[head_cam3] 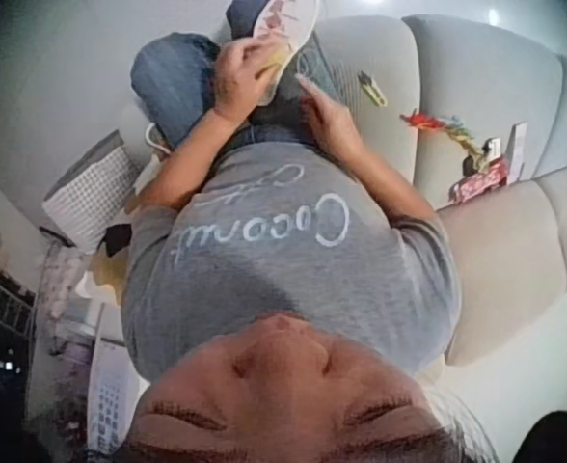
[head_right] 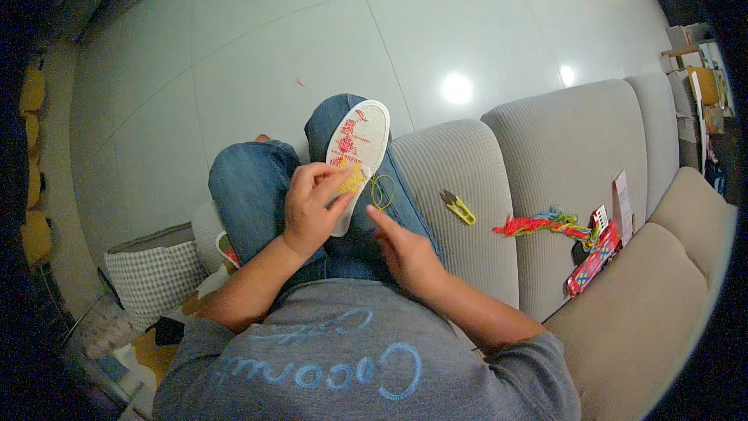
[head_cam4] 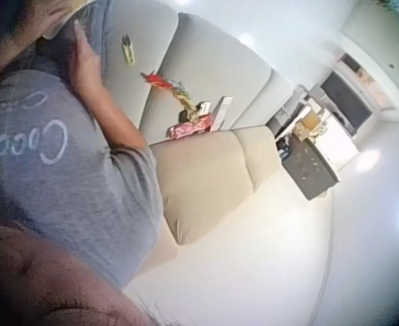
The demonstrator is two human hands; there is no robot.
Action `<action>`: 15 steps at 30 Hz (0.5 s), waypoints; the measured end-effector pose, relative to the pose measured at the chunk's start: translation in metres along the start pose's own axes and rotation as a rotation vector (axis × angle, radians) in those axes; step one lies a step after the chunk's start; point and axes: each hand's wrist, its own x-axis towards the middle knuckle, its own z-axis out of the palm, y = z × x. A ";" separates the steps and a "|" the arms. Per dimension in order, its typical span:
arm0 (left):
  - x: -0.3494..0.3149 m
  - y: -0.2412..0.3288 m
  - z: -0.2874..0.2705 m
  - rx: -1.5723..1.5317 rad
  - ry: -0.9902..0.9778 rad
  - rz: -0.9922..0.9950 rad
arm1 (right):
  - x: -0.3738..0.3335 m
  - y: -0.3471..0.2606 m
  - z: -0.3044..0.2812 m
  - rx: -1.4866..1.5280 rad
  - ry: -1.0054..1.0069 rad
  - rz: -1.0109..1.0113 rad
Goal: The person sits on a sofa and hand-sews a colorful pattern onto a white shoe insole using a needle and yellow thread. They repeatedly insert the needle through the insole and pull the thread to secure the design.
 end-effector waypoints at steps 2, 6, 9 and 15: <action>-0.001 -0.002 0.004 -0.012 -0.020 0.036 | -0.004 0.008 0.008 -0.117 -0.040 -0.084; -0.001 -0.005 0.010 -0.060 -0.024 0.018 | -0.006 0.007 0.007 -0.262 -0.064 -0.255; 0.001 -0.007 0.013 -0.094 -0.017 0.024 | -0.001 0.004 -0.001 -0.317 0.101 -0.442; -0.002 -0.006 0.010 -0.095 -0.055 -0.029 | -0.006 0.082 -0.032 -0.338 0.541 -0.022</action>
